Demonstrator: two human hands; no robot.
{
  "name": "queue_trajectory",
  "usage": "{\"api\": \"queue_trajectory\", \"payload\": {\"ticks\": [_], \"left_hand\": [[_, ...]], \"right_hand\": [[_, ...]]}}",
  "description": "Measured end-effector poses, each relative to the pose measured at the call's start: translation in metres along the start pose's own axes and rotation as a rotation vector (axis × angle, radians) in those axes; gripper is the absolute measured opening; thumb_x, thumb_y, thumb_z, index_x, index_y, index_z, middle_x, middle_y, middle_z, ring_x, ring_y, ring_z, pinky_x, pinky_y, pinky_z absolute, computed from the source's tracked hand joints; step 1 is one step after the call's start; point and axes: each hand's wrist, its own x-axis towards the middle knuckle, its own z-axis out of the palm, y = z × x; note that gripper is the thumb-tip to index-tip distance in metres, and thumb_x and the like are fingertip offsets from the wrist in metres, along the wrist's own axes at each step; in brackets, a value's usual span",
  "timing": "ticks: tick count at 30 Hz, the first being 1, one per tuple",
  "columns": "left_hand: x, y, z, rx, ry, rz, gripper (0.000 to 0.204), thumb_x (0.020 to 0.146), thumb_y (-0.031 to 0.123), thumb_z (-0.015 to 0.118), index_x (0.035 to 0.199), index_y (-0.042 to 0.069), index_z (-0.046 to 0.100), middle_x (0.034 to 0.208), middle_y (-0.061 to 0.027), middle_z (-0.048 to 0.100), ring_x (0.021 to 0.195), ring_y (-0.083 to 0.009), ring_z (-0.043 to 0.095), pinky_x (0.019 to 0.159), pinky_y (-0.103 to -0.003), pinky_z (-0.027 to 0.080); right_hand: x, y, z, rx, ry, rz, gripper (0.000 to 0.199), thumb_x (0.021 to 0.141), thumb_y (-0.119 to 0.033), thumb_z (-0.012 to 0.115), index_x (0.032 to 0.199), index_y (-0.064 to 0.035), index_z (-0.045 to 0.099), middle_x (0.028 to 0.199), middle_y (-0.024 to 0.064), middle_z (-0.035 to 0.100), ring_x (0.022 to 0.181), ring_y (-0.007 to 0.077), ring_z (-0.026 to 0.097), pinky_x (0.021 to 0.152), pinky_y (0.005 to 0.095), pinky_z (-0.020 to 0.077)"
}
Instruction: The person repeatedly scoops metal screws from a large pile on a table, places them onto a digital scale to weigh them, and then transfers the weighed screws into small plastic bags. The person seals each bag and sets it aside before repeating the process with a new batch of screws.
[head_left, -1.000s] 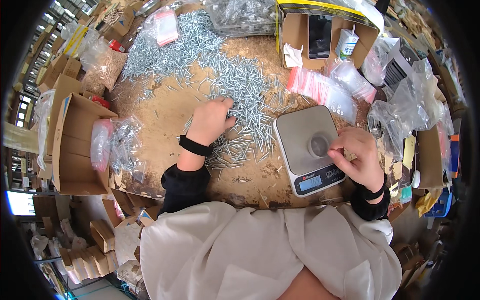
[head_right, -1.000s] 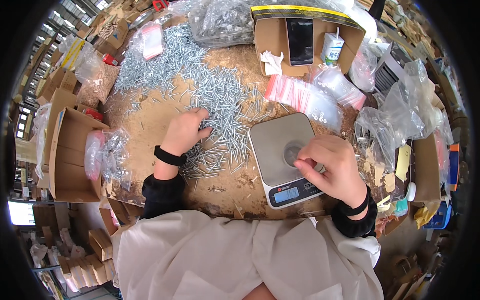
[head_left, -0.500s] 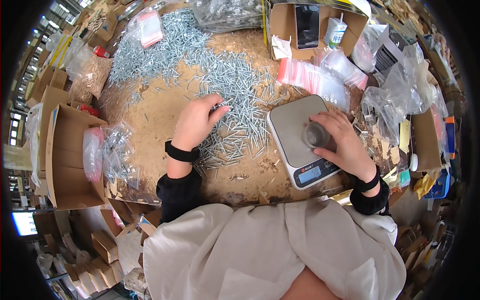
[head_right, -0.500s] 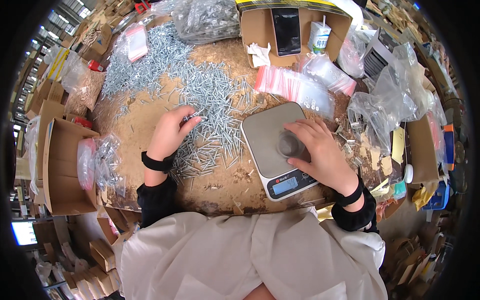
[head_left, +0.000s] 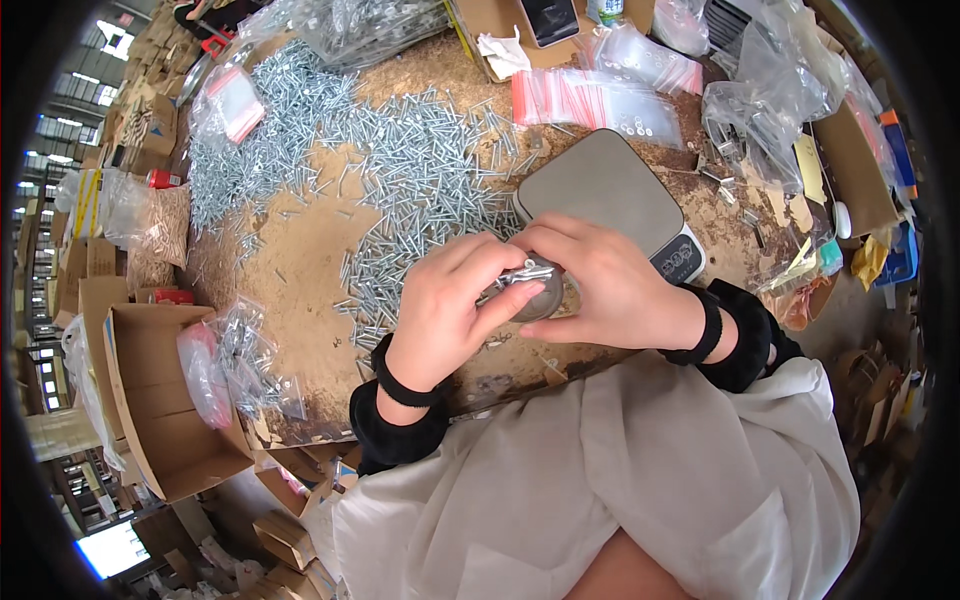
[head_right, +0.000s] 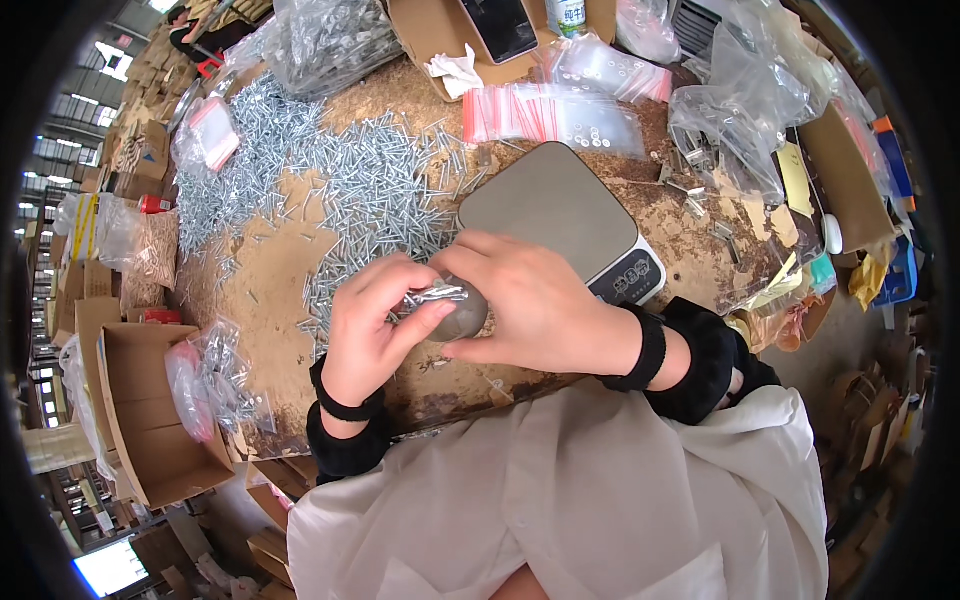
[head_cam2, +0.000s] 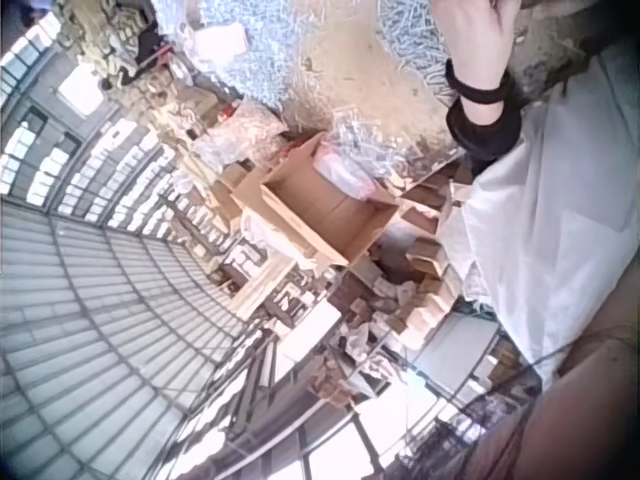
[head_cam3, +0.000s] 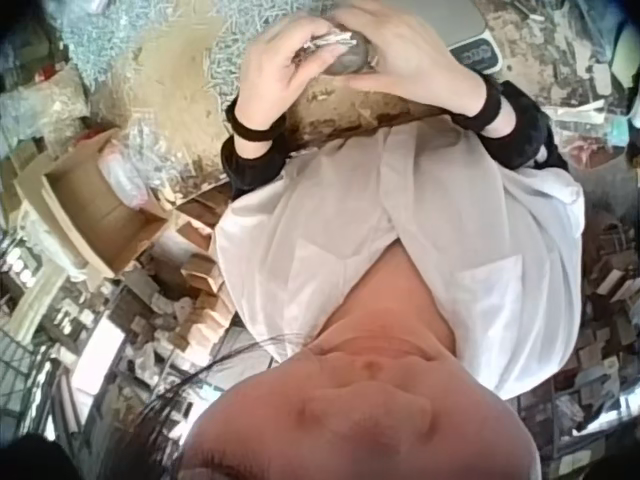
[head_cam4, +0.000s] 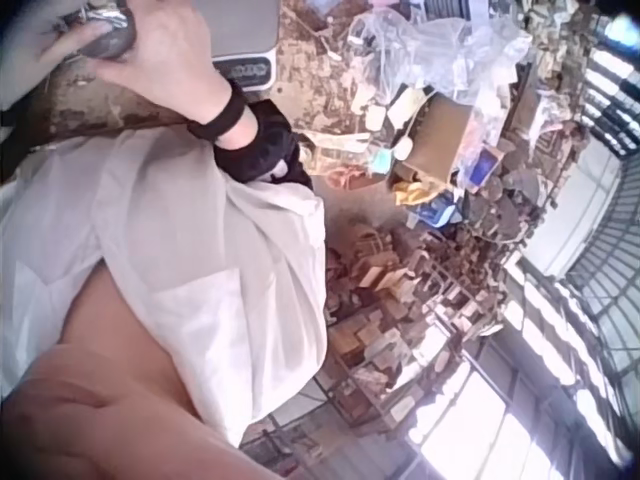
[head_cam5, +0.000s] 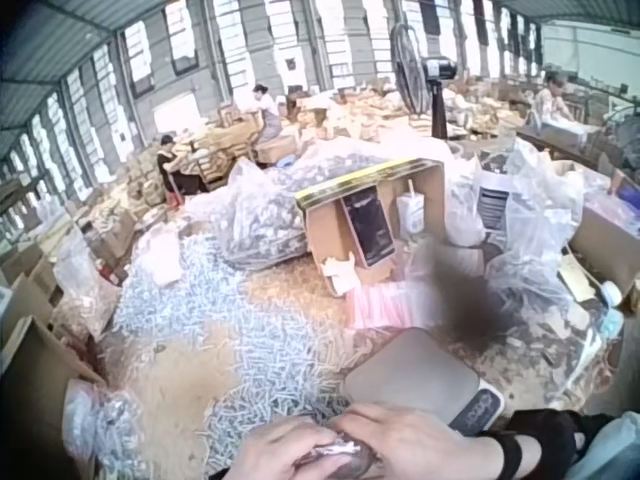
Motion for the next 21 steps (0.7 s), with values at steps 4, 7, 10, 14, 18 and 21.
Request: {"api": "queue_trajectory", "payload": {"ticks": [4, 7, 10, 14, 18, 21], "left_hand": [[0.002, 0.005, -0.002, 0.111, 0.038, 0.073, 0.032, 0.074, 0.018, 0.085, 0.097, 0.005, 0.067, 0.082, -0.0082, 0.064, 0.069, -0.0241, 0.060, 0.061, -0.034, 0.047], [0.000, 0.005, -0.002, 0.133, 0.086, 0.088, 0.037, 0.072, 0.022, 0.086, 0.100, 0.006, 0.068, 0.083, -0.0081, 0.065, 0.069, -0.0236, 0.060, 0.061, -0.034, 0.047], [-0.003, 0.000, 0.000, 0.084, 0.159, 0.104, 0.037, 0.074, 0.026, 0.084, 0.101, 0.006, 0.068, 0.086, -0.0080, 0.066, 0.070, -0.0237, 0.062, 0.062, -0.033, 0.048], [-0.006, -0.005, -0.008, 0.039, 0.231, 0.045, 0.026, 0.081, 0.023, 0.079, 0.099, 0.007, 0.068, 0.088, -0.0093, 0.067, 0.074, -0.0261, 0.065, 0.064, -0.034, 0.051], [-0.003, -0.015, -0.009, 0.124, 0.354, -0.118, 0.013, 0.090, 0.007, 0.068, 0.101, 0.001, 0.067, 0.087, -0.0089, 0.066, 0.068, -0.0159, 0.057, 0.063, -0.029, 0.046], [-0.003, -0.033, -0.012, 0.270, 0.335, -0.160, 0.013, 0.088, 0.006, 0.069, 0.100, 0.001, 0.066, 0.093, -0.0108, 0.067, 0.077, -0.0216, 0.060, 0.071, -0.032, 0.048]], "right_hand": [[0.005, -0.003, 0.005, 0.054, -0.010, 0.014, 0.052, 0.069, -0.023, 0.084, 0.111, -0.0055, 0.058, 0.100, 0.0116, 0.059, 0.094, 0.0347, 0.062, 0.077, 0.0435, 0.0509], [0.007, -0.004, 0.006, 0.059, 0.008, 0.000, 0.054, 0.068, -0.022, 0.085, 0.111, -0.0055, 0.059, 0.101, 0.0117, 0.060, 0.094, 0.0349, 0.062, 0.076, 0.0426, 0.0514], [0.006, -0.005, 0.003, 0.022, 0.026, -0.010, 0.055, 0.067, -0.022, 0.086, 0.113, -0.0058, 0.059, 0.103, 0.0120, 0.061, 0.095, 0.0353, 0.062, 0.077, 0.0428, 0.0514], [-0.001, 0.003, -0.007, -0.077, 0.087, 0.013, 0.057, 0.065, -0.019, 0.086, 0.113, -0.0058, 0.060, 0.104, 0.0125, 0.062, 0.099, 0.0361, 0.061, 0.084, 0.0432, 0.0502], [-0.009, 0.019, -0.034, -0.323, 0.065, 0.103, 0.058, 0.062, -0.017, 0.087, 0.112, -0.0047, 0.061, 0.111, 0.0125, 0.061, 0.109, 0.0359, 0.057, 0.095, 0.0432, 0.0459], [-0.019, 0.034, -0.045, -0.466, 0.086, 0.174, 0.062, 0.061, -0.019, 0.088, 0.115, -0.0038, 0.061, 0.122, 0.0132, 0.057, 0.117, 0.0359, 0.053, 0.102, 0.0441, 0.0423]]}}
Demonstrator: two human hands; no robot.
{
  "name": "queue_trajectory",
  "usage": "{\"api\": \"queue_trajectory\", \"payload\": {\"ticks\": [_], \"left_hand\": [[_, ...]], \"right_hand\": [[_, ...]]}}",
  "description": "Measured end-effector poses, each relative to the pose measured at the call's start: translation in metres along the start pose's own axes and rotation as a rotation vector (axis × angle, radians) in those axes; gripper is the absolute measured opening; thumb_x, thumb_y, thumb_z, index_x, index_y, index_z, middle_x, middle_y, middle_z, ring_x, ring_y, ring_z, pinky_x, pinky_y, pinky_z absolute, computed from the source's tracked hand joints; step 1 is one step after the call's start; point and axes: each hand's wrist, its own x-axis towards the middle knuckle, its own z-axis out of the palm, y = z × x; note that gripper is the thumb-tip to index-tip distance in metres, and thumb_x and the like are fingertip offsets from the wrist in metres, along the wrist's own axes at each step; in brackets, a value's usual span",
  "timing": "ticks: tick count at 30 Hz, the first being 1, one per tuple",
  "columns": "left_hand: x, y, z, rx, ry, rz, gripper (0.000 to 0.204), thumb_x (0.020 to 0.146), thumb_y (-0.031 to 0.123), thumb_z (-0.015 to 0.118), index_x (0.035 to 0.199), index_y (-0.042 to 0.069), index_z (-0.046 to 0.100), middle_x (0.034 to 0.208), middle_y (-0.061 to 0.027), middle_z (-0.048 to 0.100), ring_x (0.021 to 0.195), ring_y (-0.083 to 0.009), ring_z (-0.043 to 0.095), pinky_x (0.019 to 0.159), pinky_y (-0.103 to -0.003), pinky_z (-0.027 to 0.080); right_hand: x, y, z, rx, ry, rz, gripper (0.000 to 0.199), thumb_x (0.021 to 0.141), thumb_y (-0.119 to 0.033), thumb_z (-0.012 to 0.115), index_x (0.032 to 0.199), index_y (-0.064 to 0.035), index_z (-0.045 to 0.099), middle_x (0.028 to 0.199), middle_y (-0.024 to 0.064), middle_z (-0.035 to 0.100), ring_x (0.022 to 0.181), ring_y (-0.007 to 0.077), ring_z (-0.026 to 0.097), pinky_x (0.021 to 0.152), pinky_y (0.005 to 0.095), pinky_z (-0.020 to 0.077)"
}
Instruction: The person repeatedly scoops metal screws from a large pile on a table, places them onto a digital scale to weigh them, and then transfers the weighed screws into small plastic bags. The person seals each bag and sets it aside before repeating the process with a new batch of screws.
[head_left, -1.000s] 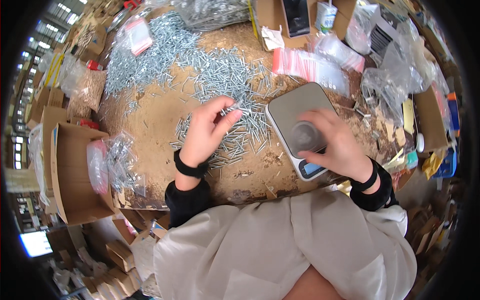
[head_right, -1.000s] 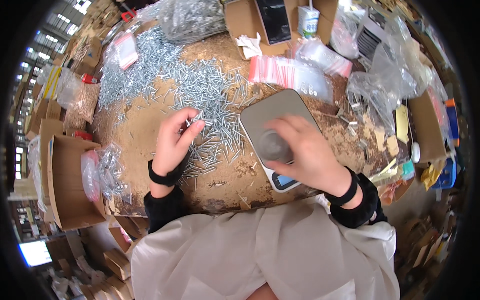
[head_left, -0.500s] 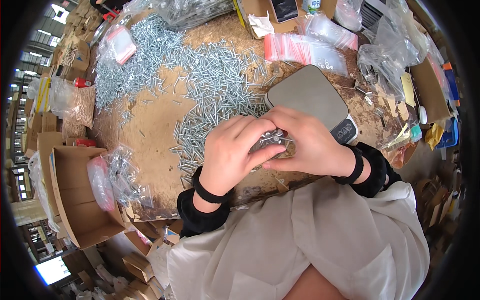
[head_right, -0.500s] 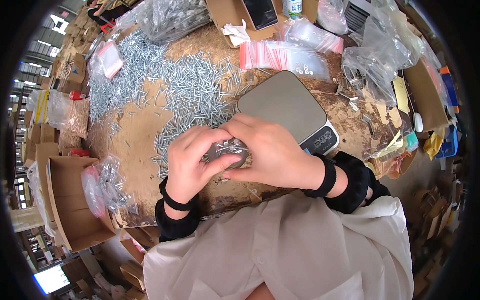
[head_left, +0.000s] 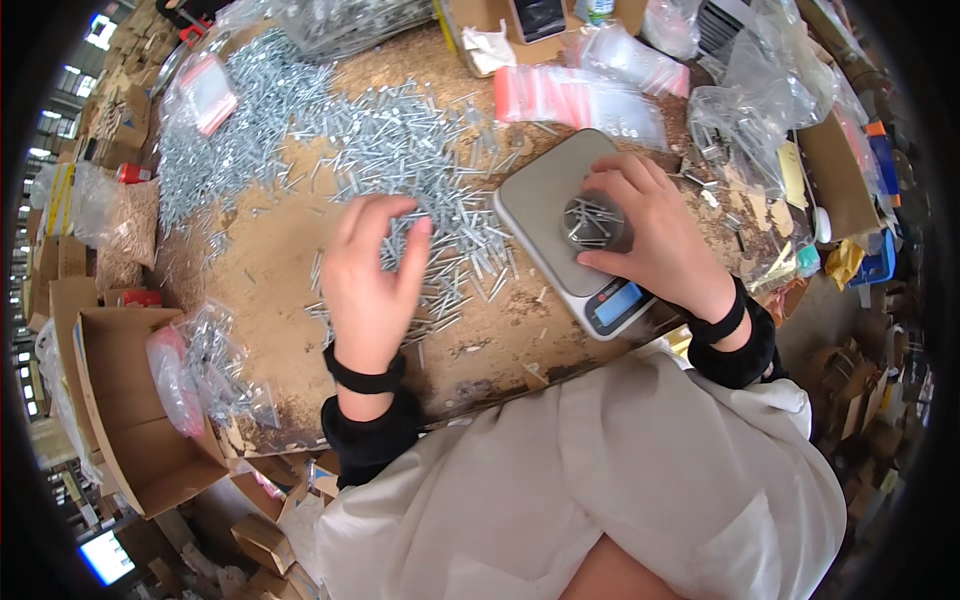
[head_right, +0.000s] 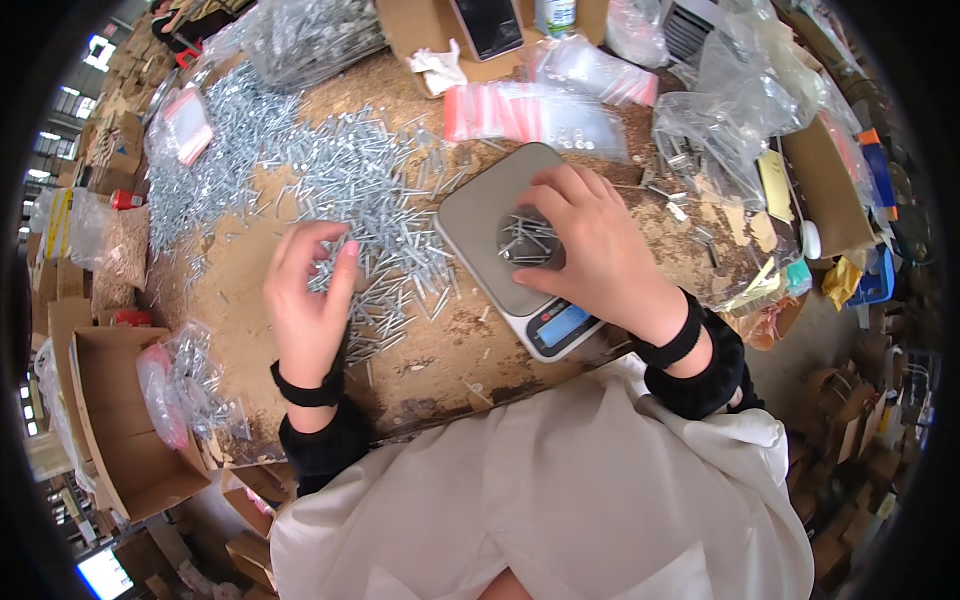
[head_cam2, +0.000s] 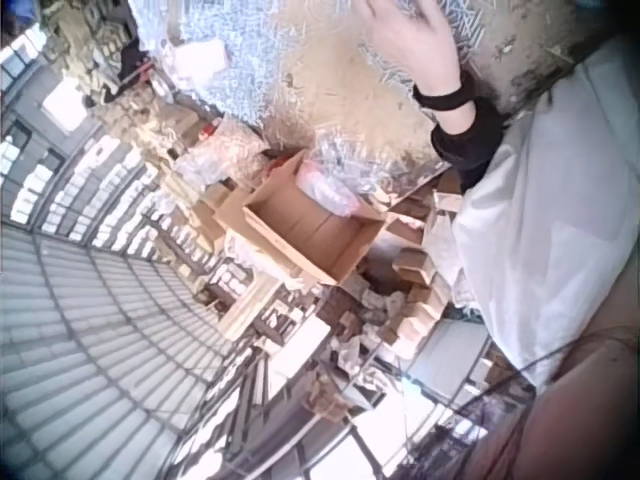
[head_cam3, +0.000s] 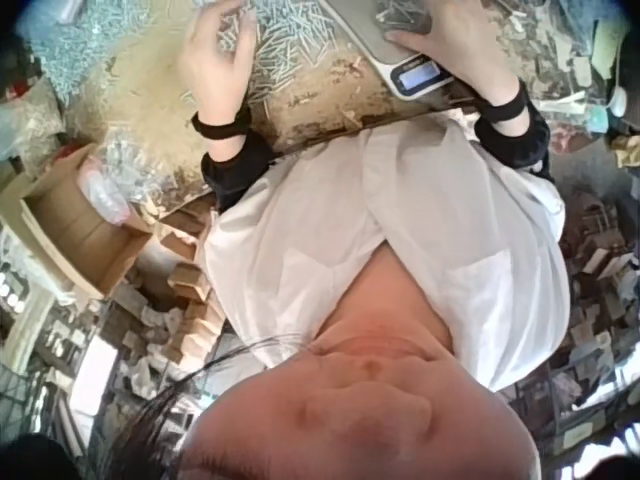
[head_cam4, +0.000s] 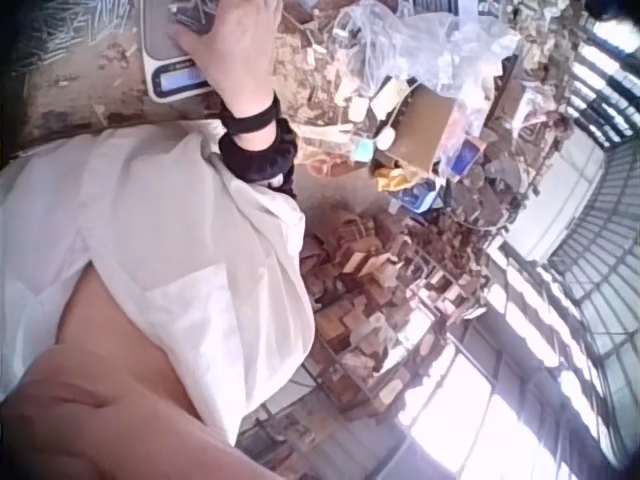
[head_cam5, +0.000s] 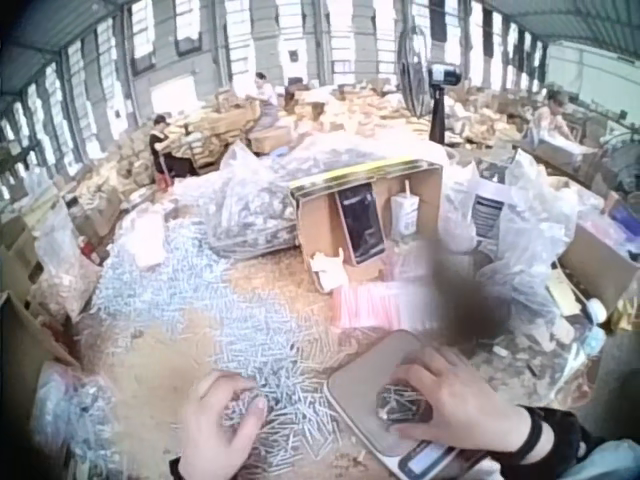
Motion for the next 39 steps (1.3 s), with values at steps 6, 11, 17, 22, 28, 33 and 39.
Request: {"api": "queue_trajectory", "payload": {"ticks": [6, 11, 17, 22, 28, 33, 39], "left_hand": [[-0.009, -0.026, 0.011, 0.288, -0.218, -0.113, 0.045, 0.082, 0.023, 0.077, 0.119, 0.002, 0.062, 0.116, -0.0157, 0.061, 0.111, -0.0372, 0.056, 0.094, -0.045, 0.042], [-0.009, -0.022, 0.014, 0.377, -0.306, -0.086, 0.051, 0.078, 0.019, 0.081, 0.121, 0.002, 0.060, 0.119, -0.0158, 0.061, 0.112, -0.0375, 0.056, 0.095, -0.045, 0.043], [-0.011, -0.024, 0.014, 0.388, -0.348, -0.115, 0.035, 0.081, 0.010, 0.076, 0.112, 0.004, 0.060, 0.108, -0.0134, 0.063, 0.106, -0.0347, 0.059, 0.092, -0.043, 0.041], [-0.011, -0.027, 0.016, 0.367, -0.334, -0.096, 0.030, 0.081, 0.004, 0.073, 0.108, 0.005, 0.060, 0.101, -0.0104, 0.063, 0.096, -0.0302, 0.060, 0.089, -0.040, 0.041], [-0.009, -0.029, 0.016, 0.320, -0.316, -0.095, 0.029, 0.081, 0.001, 0.073, 0.106, 0.006, 0.060, 0.089, -0.0075, 0.060, 0.083, -0.0251, 0.056, 0.086, -0.037, 0.041], [-0.011, -0.029, 0.016, 0.321, -0.299, -0.098, 0.028, 0.081, 0.001, 0.073, 0.105, 0.005, 0.061, 0.083, -0.0067, 0.059, 0.080, -0.0244, 0.055, 0.082, -0.037, 0.043], [-0.010, -0.031, 0.016, 0.287, -0.307, -0.112, 0.027, 0.080, 0.001, 0.073, 0.103, 0.005, 0.061, 0.081, -0.0074, 0.060, 0.079, -0.0248, 0.056, 0.075, -0.036, 0.045]], "right_hand": [[-0.017, 0.031, -0.018, 0.096, 0.168, 0.029, 0.049, 0.074, -0.016, 0.082, 0.118, -0.0043, 0.063, 0.123, 0.0145, 0.059, 0.117, 0.0351, 0.056, 0.100, 0.0429, 0.0449], [-0.063, 0.092, -0.047, -0.062, 0.190, 0.454, 0.030, 0.081, -0.010, 0.075, 0.110, -0.0054, 0.068, 0.104, 0.0120, 0.065, 0.084, 0.0310, 0.065, 0.075, 0.0380, 0.0522], [-0.115, 0.131, -0.046, -0.186, 0.153, 0.419, 0.035, 0.081, -0.012, 0.076, 0.113, -0.0060, 0.066, 0.100, 0.0127, 0.061, 0.085, 0.0326, 0.065, 0.076, 0.0400, 0.0520], [-0.112, 0.128, -0.044, 0.035, 0.121, 0.472, 0.024, 0.079, -0.001, 0.073, 0.102, -0.0005, 0.064, 0.098, 0.0136, 0.060, 0.084, 0.0324, 0.065, 0.075, 0.0393, 0.0526], [-0.101, 0.127, -0.044, 0.012, 0.088, 0.463, 0.016, 0.079, 0.000, 0.068, 0.094, -0.0014, 0.062, 0.089, 0.0148, 0.061, 0.083, 0.0335, 0.065, 0.072, 0.0407, 0.0517], [-0.097, 0.133, -0.038, -0.122, 0.068, 0.379, 0.012, 0.079, -0.001, 0.064, 0.090, -0.0024, 0.060, 0.088, 0.0153, 0.062, 0.081, 0.0356, 0.063, 0.070, 0.0434, 0.0500], [-0.081, 0.113, -0.039, -0.139, 0.160, 0.285, 0.008, 0.079, -0.002, 0.064, 0.086, -0.0022, 0.059, 0.088, 0.0137, 0.059, 0.079, 0.0361, 0.062, 0.070, 0.0445, 0.0496]]}}
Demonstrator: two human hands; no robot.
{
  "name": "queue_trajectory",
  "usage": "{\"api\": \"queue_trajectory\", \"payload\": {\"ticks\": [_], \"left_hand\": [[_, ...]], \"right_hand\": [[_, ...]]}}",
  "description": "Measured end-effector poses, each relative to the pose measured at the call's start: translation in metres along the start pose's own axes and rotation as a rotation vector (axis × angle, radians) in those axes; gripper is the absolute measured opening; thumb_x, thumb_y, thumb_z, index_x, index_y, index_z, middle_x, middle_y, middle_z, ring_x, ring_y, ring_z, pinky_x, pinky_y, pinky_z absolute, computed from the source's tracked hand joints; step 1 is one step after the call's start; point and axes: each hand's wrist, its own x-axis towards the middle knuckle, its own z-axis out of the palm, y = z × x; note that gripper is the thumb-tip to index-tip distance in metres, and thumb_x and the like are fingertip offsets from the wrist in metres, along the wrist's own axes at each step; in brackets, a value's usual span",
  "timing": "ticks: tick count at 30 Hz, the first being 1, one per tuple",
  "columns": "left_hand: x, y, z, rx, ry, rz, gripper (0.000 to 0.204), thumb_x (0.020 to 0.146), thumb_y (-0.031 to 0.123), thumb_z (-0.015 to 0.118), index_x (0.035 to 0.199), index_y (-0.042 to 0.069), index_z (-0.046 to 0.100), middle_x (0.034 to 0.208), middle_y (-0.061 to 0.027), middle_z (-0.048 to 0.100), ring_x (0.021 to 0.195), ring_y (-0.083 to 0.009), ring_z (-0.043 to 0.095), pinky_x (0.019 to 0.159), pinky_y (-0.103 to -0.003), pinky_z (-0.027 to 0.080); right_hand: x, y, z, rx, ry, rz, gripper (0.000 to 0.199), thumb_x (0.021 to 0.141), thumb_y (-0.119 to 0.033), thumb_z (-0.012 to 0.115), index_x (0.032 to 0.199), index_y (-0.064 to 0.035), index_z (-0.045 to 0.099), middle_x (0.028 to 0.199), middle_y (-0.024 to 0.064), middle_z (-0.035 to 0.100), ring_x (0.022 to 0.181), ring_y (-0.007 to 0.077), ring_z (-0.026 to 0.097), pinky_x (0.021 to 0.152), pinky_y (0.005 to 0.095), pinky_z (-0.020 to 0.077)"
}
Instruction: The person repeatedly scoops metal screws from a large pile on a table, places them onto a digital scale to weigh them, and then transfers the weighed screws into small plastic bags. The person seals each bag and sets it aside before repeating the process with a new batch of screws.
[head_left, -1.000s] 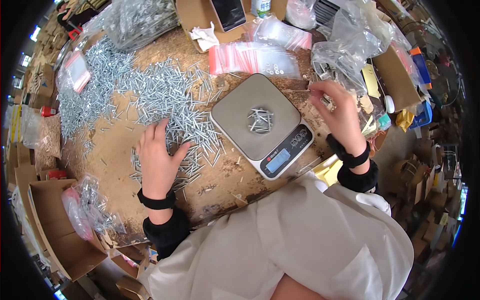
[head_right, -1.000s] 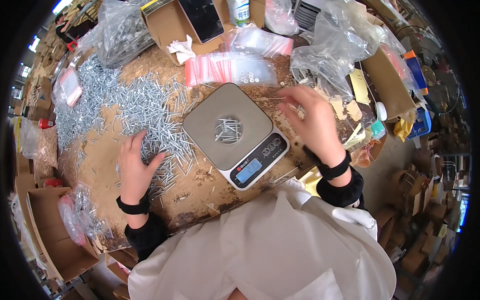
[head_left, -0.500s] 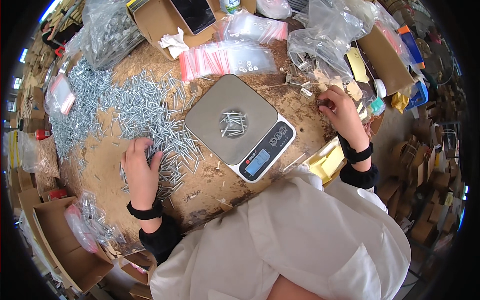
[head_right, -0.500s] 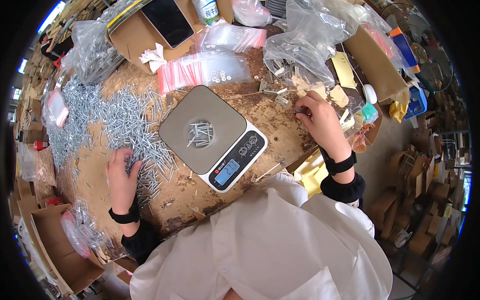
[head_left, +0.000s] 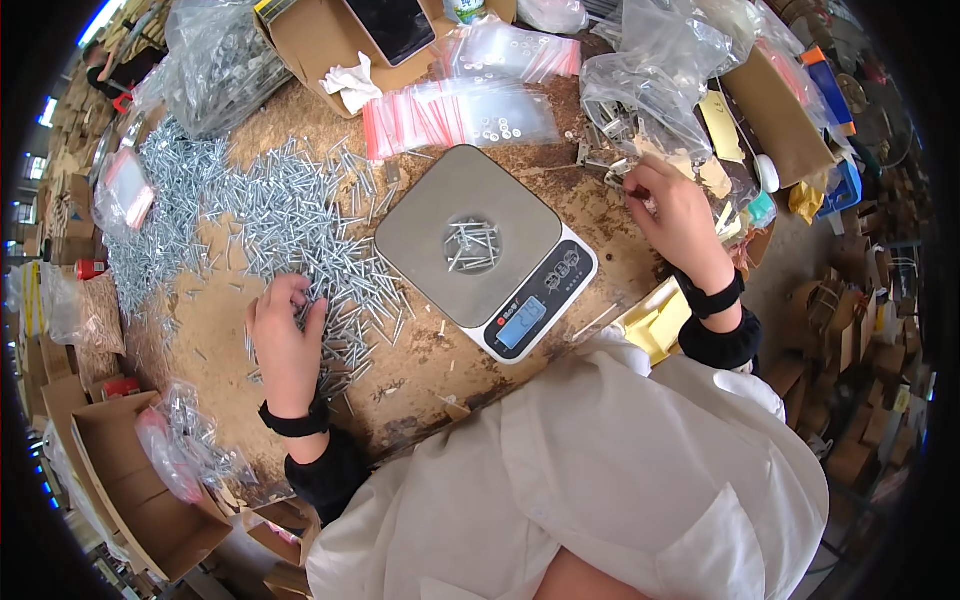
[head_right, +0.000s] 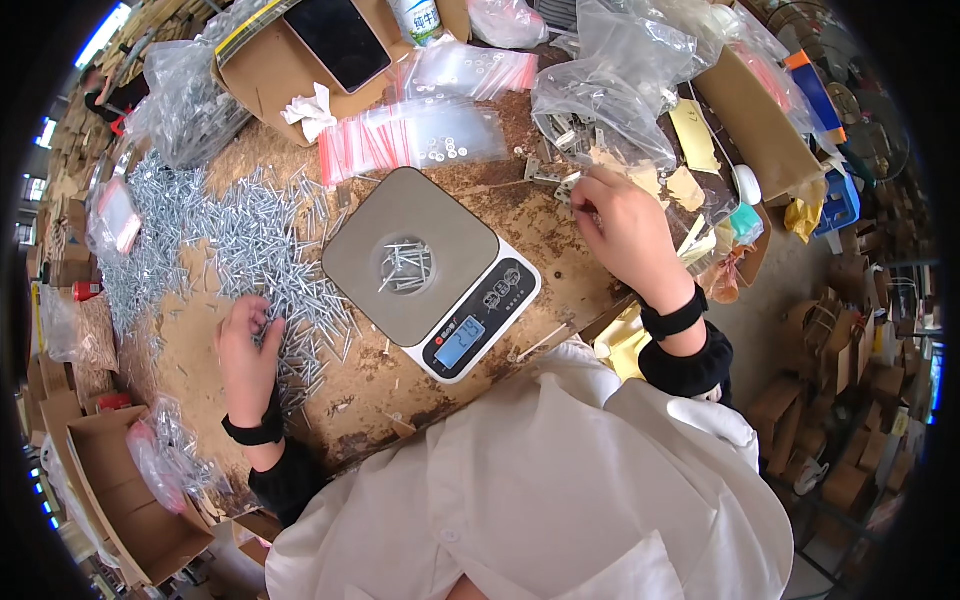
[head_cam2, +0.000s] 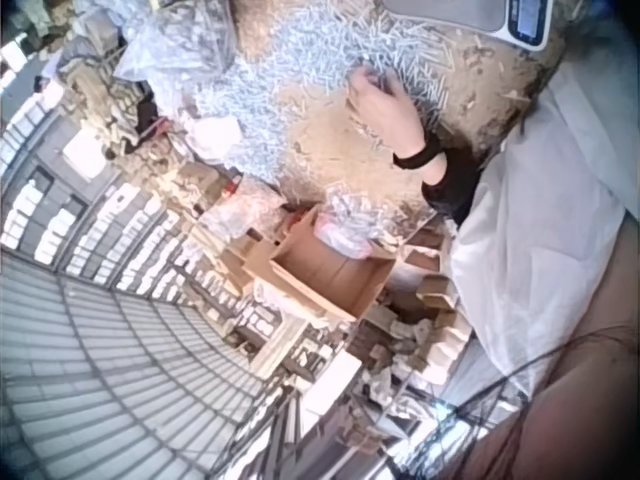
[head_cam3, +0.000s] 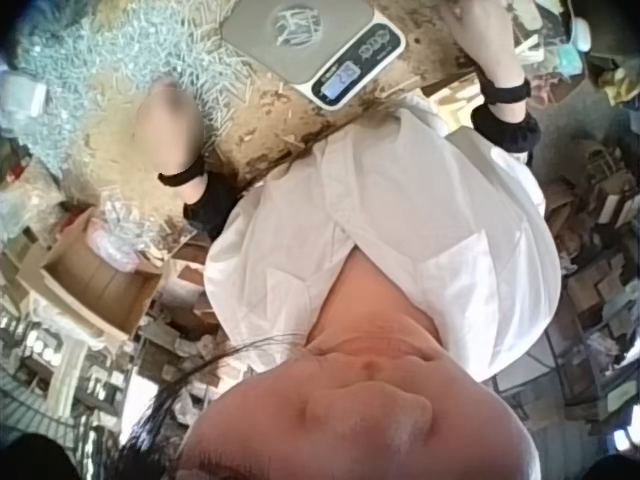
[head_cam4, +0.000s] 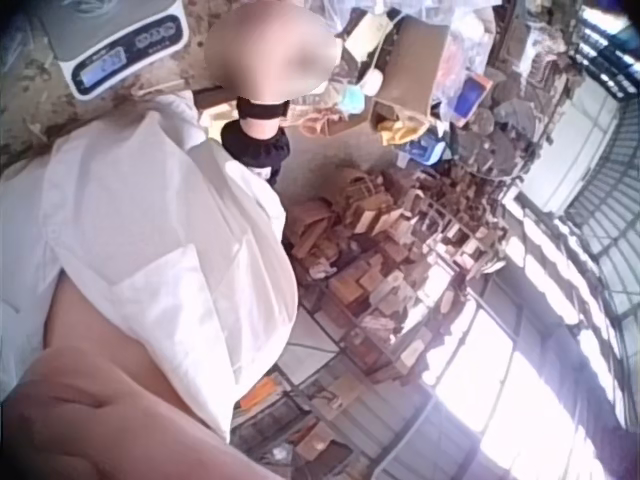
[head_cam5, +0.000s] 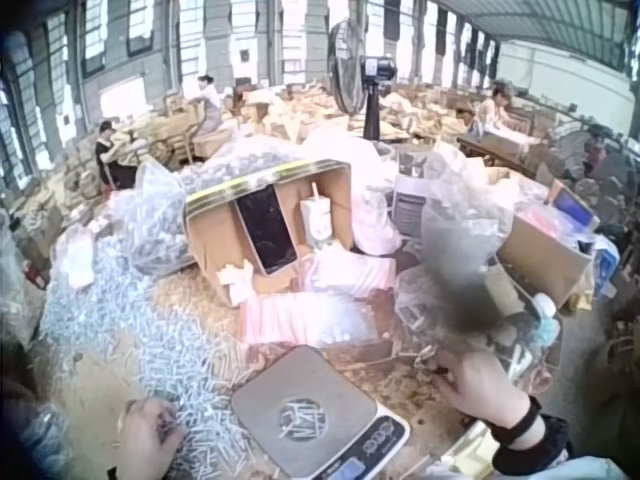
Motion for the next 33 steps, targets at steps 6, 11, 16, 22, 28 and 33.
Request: {"api": "queue_trajectory", "payload": {"ticks": [6, 11, 16, 22, 28, 33], "left_hand": [[-0.002, -0.001, 0.000, 0.001, 0.010, 0.011, 0.027, 0.081, 0.001, 0.073, 0.104, 0.005, 0.060, 0.083, -0.0085, 0.061, 0.078, -0.0249, 0.056, 0.079, -0.037, 0.044], [-0.002, 0.000, 0.000, -0.003, 0.033, 0.032, 0.022, 0.083, 0.001, 0.071, 0.102, 0.004, 0.061, 0.081, -0.0087, 0.062, 0.077, -0.0247, 0.057, 0.080, -0.037, 0.045], [-0.002, -0.002, -0.003, -0.048, 0.074, 0.006, 0.013, 0.085, 0.001, 0.070, 0.096, 0.001, 0.063, 0.079, -0.0094, 0.064, 0.074, -0.0249, 0.057, 0.077, -0.036, 0.046], [0.001, 0.005, -0.014, -0.160, 0.215, -0.070, 0.010, 0.087, 0.004, 0.072, 0.094, -0.001, 0.067, 0.082, -0.0089, 0.067, 0.078, -0.0190, 0.059, 0.076, -0.030, 0.048], [0.019, 0.064, -0.017, -0.664, 0.317, 0.015, 0.012, 0.085, 0.004, 0.075, 0.096, 0.002, 0.070, 0.086, -0.0081, 0.068, 0.078, -0.0166, 0.063, 0.078, -0.029, 0.049], [0.039, 0.111, 0.011, -0.705, 0.206, 0.226, 0.014, 0.083, 0.008, 0.077, 0.094, 0.005, 0.070, 0.087, -0.0063, 0.069, 0.082, -0.0212, 0.063, 0.079, -0.033, 0.047]], "right_hand": [[0.008, 0.003, 0.014, -0.045, -0.031, -0.006, 0.007, 0.079, -0.001, 0.063, 0.084, -0.0012, 0.059, 0.087, 0.0144, 0.057, 0.077, 0.0363, 0.061, 0.069, 0.0445, 0.0497], [0.005, 0.006, 0.012, -0.009, -0.052, 0.023, 0.008, 0.078, -0.001, 0.064, 0.084, -0.0012, 0.059, 0.087, 0.0140, 0.059, 0.077, 0.0356, 0.062, 0.068, 0.0436, 0.0501], [-0.001, 0.004, 0.009, -0.006, -0.031, 0.049, 0.010, 0.077, -0.002, 0.066, 0.086, -0.0023, 0.061, 0.088, 0.0140, 0.062, 0.078, 0.0344, 0.064, 0.068, 0.0422, 0.0507], [-0.003, 0.002, 0.006, -0.024, -0.012, 0.016, 0.014, 0.076, 0.000, 0.065, 0.089, -0.0025, 0.061, 0.088, 0.0145, 0.063, 0.086, 0.0365, 0.063, 0.074, 0.0431, 0.0505], [-0.003, 0.005, 0.008, 0.014, -0.040, 0.023, 0.014, 0.076, 0.002, 0.066, 0.089, -0.0012, 0.060, 0.088, 0.0154, 0.063, 0.084, 0.0375, 0.063, 0.074, 0.0432, 0.0499], [-0.004, 0.001, 0.006, 0.035, -0.059, 0.006, 0.014, 0.076, 0.001, 0.066, 0.088, -0.0014, 0.060, 0.087, 0.0150, 0.061, 0.087, 0.0370, 0.061, 0.075, 0.0438, 0.0491]]}}
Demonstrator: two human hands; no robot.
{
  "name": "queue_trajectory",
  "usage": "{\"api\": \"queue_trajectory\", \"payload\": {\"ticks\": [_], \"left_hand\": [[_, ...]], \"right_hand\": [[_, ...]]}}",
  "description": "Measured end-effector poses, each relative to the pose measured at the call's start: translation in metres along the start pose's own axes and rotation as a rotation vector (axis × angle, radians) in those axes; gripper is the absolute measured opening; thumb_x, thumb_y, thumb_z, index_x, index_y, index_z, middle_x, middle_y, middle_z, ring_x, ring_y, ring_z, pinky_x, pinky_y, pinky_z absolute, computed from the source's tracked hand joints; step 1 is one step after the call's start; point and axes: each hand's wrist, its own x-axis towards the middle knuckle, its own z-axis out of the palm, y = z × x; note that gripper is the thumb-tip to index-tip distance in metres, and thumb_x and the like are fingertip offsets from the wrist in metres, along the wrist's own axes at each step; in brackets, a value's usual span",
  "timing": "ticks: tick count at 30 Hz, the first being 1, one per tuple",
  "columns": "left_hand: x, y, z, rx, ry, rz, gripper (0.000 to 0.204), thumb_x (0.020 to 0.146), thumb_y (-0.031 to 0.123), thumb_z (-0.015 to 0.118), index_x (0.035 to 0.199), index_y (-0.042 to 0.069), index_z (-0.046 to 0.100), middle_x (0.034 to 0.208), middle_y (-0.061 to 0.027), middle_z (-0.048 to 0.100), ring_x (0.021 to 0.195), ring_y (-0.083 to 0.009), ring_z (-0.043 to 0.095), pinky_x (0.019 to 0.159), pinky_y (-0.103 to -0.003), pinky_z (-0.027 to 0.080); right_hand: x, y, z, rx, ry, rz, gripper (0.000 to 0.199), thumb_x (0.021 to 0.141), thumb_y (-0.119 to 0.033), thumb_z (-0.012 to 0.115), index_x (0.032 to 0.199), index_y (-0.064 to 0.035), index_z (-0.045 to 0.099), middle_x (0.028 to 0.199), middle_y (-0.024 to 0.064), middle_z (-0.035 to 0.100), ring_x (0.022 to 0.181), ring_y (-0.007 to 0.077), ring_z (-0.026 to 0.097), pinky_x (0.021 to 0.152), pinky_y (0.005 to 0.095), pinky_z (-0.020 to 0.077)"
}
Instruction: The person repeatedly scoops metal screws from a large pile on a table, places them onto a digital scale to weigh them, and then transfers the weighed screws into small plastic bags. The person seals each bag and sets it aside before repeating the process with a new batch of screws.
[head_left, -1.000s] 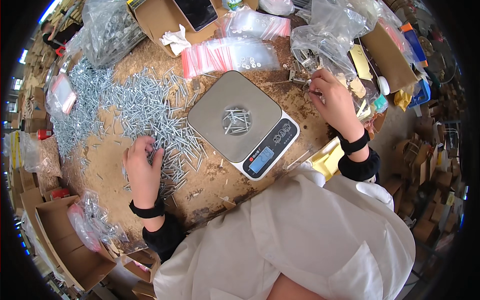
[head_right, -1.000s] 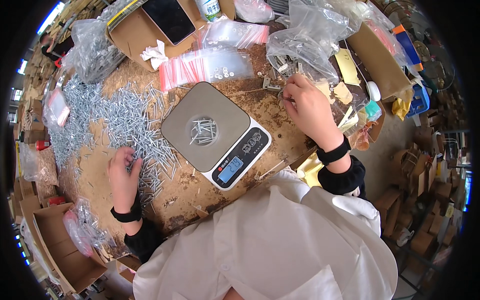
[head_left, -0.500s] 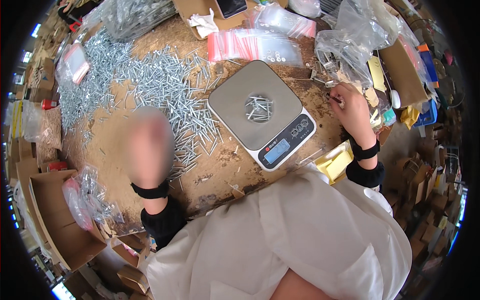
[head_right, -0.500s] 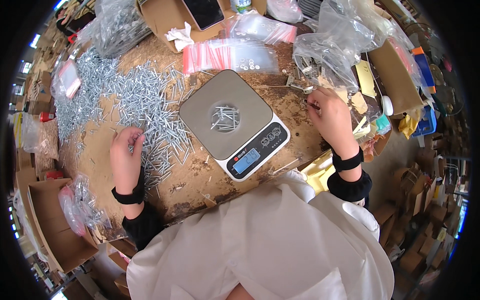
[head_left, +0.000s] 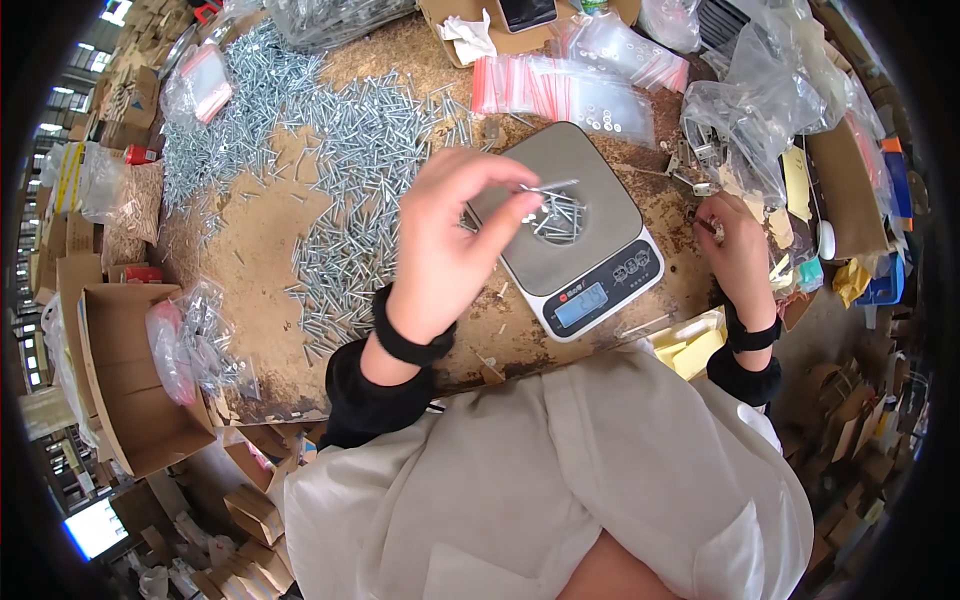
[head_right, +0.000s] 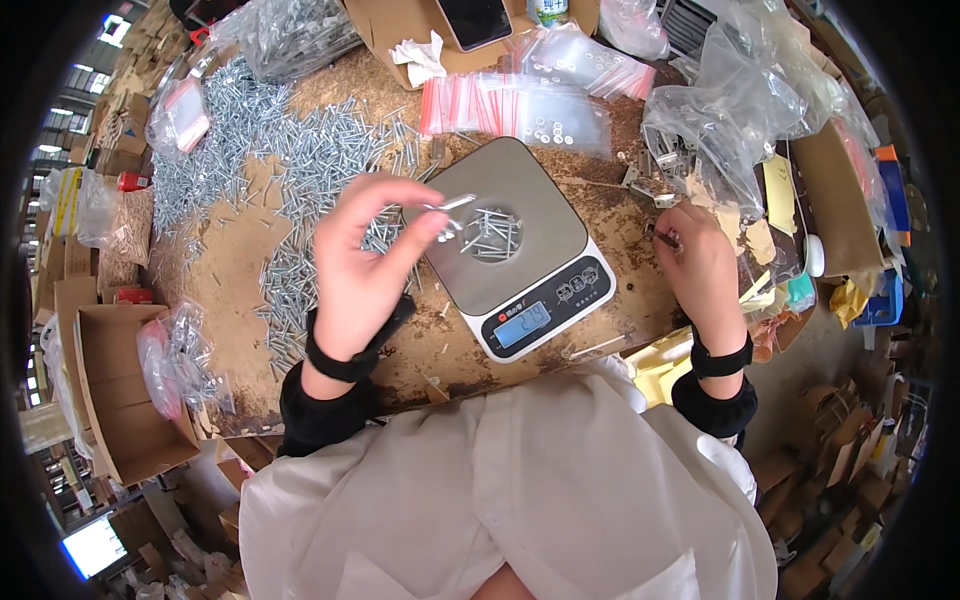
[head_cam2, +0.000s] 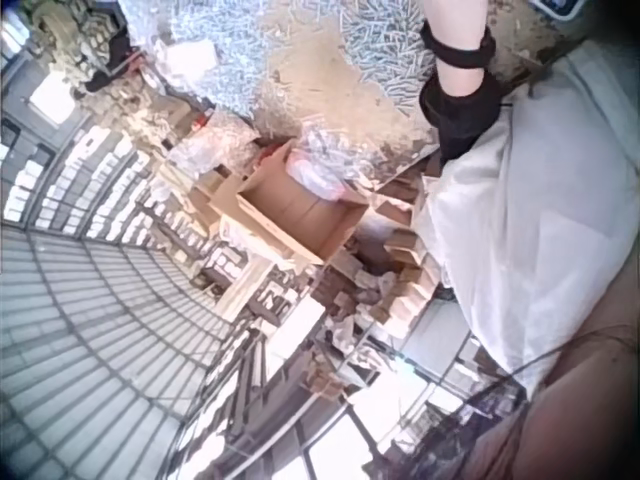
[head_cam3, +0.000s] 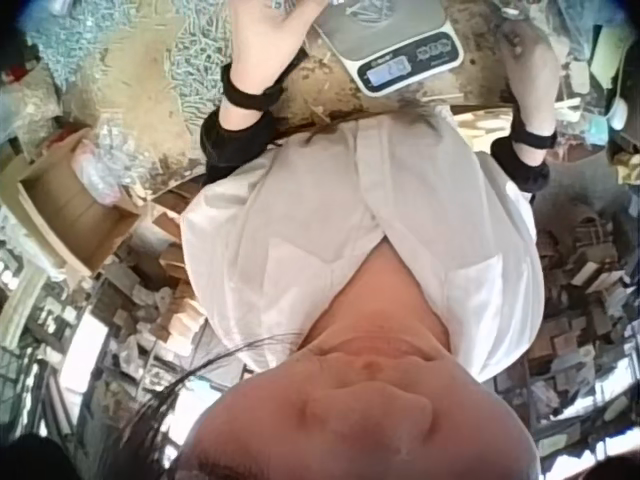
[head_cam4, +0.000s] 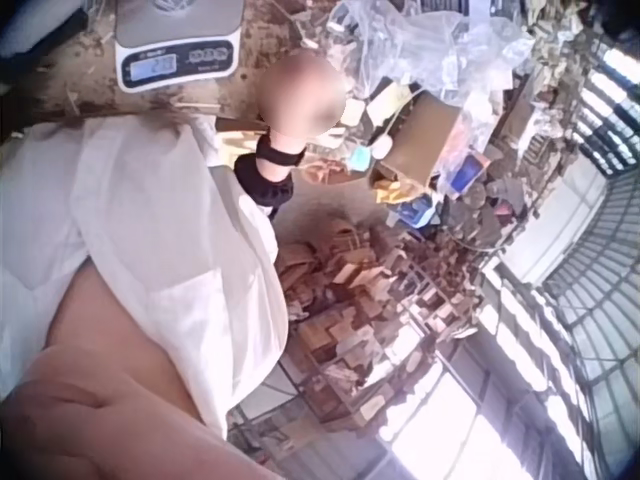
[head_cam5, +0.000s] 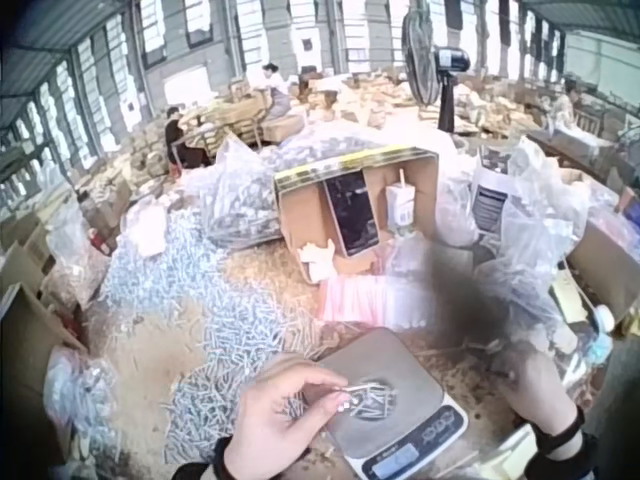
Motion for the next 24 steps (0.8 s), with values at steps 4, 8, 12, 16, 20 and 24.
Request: {"api": "queue_trajectory", "payload": {"ticks": [4, 8, 12, 16, 20, 24], "left_hand": [[0.000, -0.004, 0.009, 0.044, -0.077, 0.056, 0.023, 0.083, 0.013, 0.077, 0.104, 0.008, 0.069, 0.093, -0.0052, 0.072, 0.090, -0.0248, 0.062, 0.087, -0.037, 0.044], [-0.006, -0.012, -0.008, -0.028, 0.025, -0.028, 0.031, 0.089, 0.015, 0.073, 0.117, 0.004, 0.065, 0.105, -0.0070, 0.072, 0.101, -0.0202, 0.063, 0.096, -0.035, 0.044], [-0.013, -0.012, -0.040, -0.021, 0.202, -0.206, 0.021, 0.095, 0.012, 0.067, 0.113, 0.000, 0.065, 0.105, -0.0089, 0.070, 0.103, -0.0174, 0.063, 0.095, -0.032, 0.045], [-0.021, -0.029, -0.068, 0.274, 0.229, -0.236, 0.016, 0.096, 0.012, 0.066, 0.107, 0.000, 0.067, 0.104, -0.0075, 0.070, 0.102, -0.0164, 0.063, 0.093, -0.030, 0.045], [-0.033, -0.047, -0.082, 0.542, 0.151, -0.192, 0.015, 0.092, 0.011, 0.070, 0.102, -0.001, 0.069, 0.101, -0.0088, 0.071, 0.098, -0.0201, 0.065, 0.090, -0.032, 0.047], [-0.039, -0.050, -0.081, 0.623, 0.048, -0.200, 0.015, 0.090, 0.010, 0.071, 0.101, 0.000, 0.070, 0.101, -0.0116, 0.072, 0.097, -0.0247, 0.065, 0.090, -0.035, 0.048]], "right_hand": [[-0.001, 0.000, -0.002, -0.006, -0.015, -0.022, 0.016, 0.077, 0.001, 0.067, 0.091, -0.0003, 0.059, 0.089, 0.0154, 0.061, 0.087, 0.0372, 0.062, 0.075, 0.0414, 0.0487], [0.000, 0.001, -0.001, 0.009, -0.011, -0.031, 0.014, 0.076, 0.001, 0.065, 0.088, -0.0018, 0.059, 0.088, 0.0137, 0.060, 0.089, 0.0354, 0.061, 0.075, 0.0435, 0.0493], [-0.001, 0.002, -0.001, 0.016, -0.014, -0.023, 0.013, 0.077, 0.001, 0.066, 0.088, -0.0021, 0.059, 0.088, 0.0132, 0.061, 0.088, 0.0346, 0.061, 0.075, 0.0430, 0.0499], [0.001, -0.001, -0.001, 0.012, 0.005, -0.040, 0.014, 0.077, 0.001, 0.066, 0.089, -0.0026, 0.060, 0.088, 0.0130, 0.062, 0.085, 0.0337, 0.063, 0.073, 0.0416, 0.0509], [0.002, -0.002, 0.001, 0.067, 0.043, 0.000, 0.015, 0.077, 0.002, 0.065, 0.090, -0.0021, 0.060, 0.087, 0.0129, 0.063, 0.081, 0.0329, 0.065, 0.072, 0.0403, 0.0519], [0.004, -0.001, 0.001, 0.037, 0.021, 0.000, 0.015, 0.077, 0.003, 0.065, 0.090, -0.0013, 0.059, 0.086, 0.0134, 0.062, 0.080, 0.0324, 0.066, 0.071, 0.0401, 0.0520]]}}
